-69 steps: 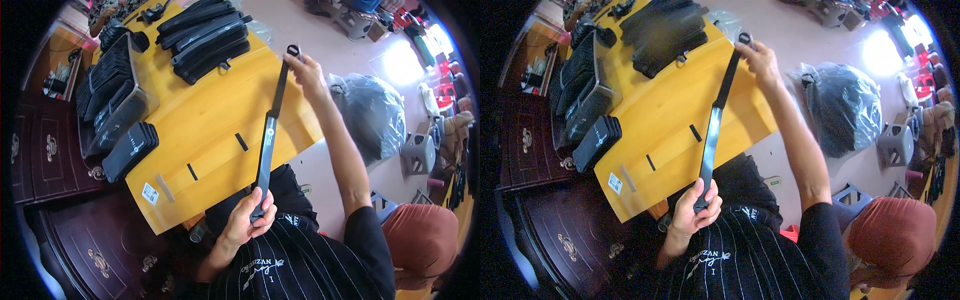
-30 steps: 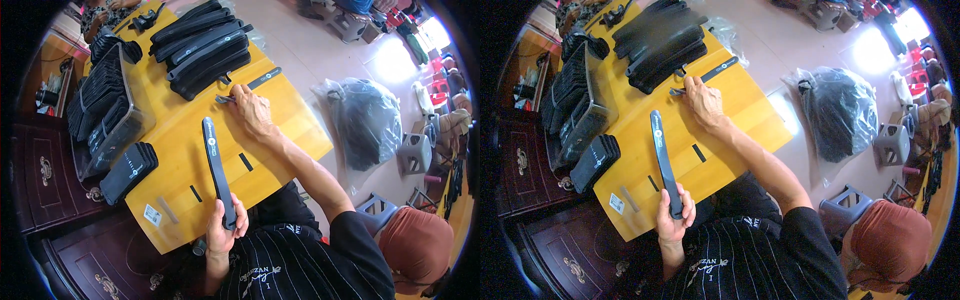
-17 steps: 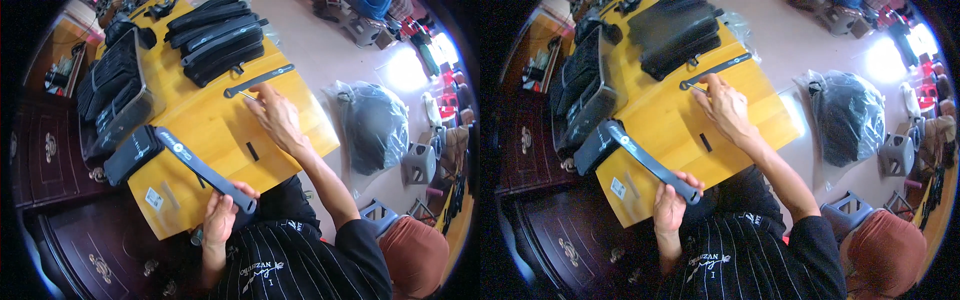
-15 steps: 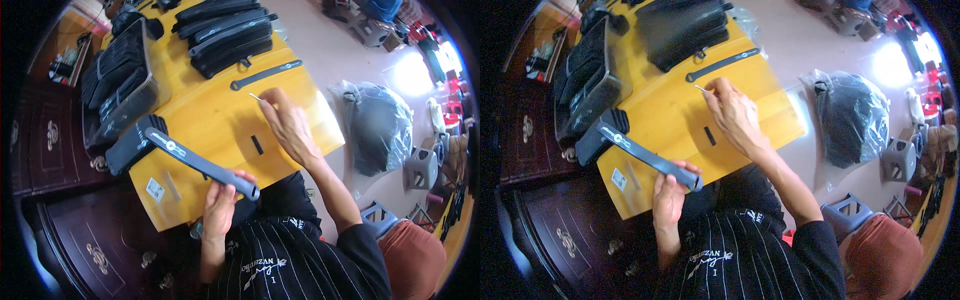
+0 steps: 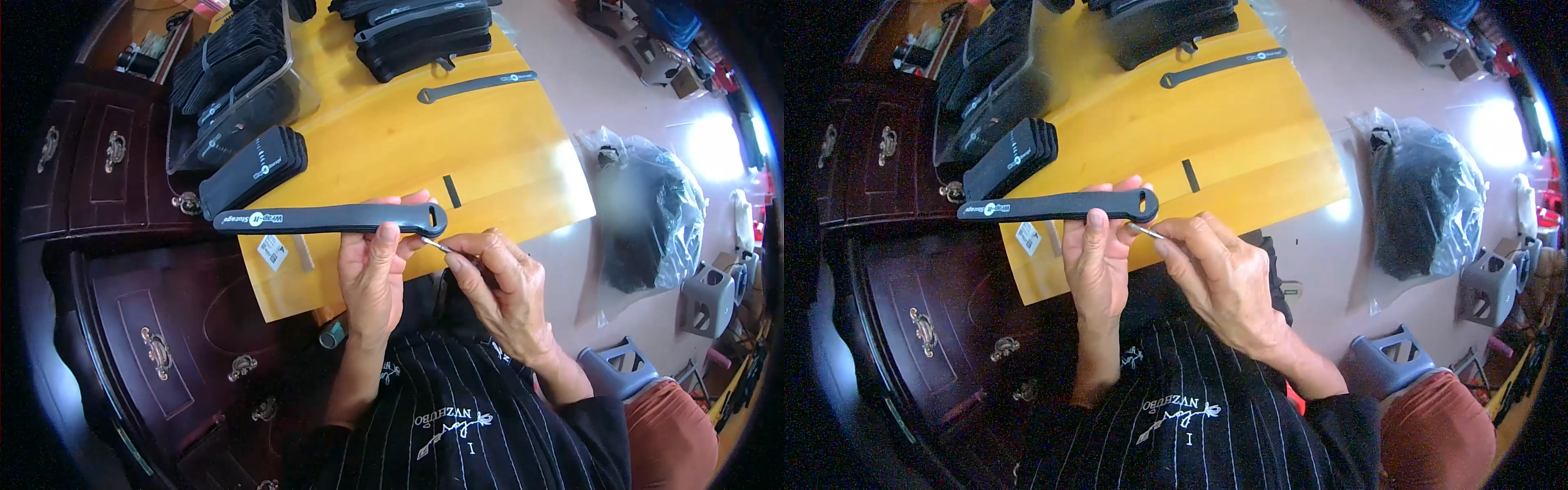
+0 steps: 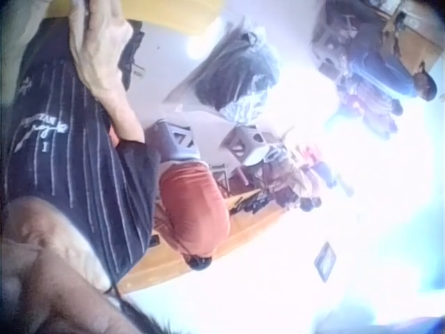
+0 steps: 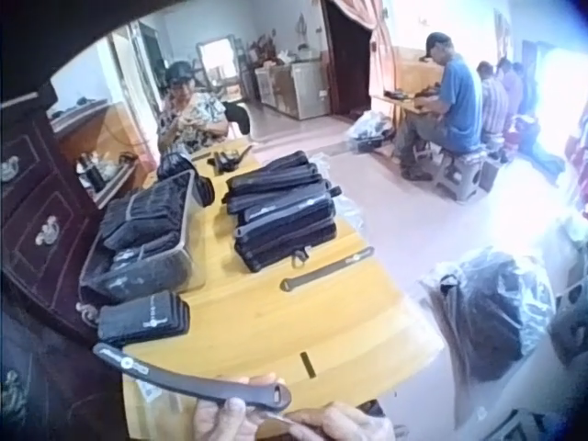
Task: The person is using a small pointed tool to clear or widen holes in black leather straps at a workshop table.
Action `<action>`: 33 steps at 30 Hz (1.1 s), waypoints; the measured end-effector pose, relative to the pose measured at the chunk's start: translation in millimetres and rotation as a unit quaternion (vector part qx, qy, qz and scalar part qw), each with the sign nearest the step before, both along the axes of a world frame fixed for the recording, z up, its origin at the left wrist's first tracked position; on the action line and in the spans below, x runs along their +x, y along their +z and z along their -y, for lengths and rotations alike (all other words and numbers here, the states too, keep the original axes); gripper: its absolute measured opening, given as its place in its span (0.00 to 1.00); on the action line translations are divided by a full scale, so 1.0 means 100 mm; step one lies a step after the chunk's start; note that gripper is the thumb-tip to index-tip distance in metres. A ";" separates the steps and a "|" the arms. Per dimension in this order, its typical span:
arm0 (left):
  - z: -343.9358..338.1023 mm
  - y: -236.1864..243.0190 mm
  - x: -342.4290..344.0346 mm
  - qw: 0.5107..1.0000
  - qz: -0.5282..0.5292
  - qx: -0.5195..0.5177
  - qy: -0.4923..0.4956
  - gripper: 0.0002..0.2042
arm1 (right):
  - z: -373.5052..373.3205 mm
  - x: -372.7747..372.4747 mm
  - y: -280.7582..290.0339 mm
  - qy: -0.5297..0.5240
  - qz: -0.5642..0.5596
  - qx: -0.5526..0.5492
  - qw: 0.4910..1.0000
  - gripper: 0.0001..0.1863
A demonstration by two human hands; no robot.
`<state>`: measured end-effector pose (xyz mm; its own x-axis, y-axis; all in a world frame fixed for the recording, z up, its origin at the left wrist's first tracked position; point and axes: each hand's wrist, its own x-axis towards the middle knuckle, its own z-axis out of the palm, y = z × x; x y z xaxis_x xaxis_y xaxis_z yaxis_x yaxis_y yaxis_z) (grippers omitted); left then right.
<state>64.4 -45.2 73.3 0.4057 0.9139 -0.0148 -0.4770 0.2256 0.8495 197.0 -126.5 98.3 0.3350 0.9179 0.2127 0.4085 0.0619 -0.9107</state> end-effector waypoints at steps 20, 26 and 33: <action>0.04 -0.04 -0.01 0.999 -0.012 0.046 0.011 0.13 | -0.04 -0.01 -0.01 0.004 -0.011 -0.022 1.000 0.07; 0.05 -0.11 -0.02 0.996 -0.011 0.080 0.037 0.13 | -0.06 -0.02 -0.06 0.014 -0.104 -0.031 0.994 0.07; 0.07 -0.18 -0.01 0.987 -0.034 0.125 0.093 0.14 | -0.07 -0.04 -0.02 0.011 -0.056 -0.029 0.998 0.07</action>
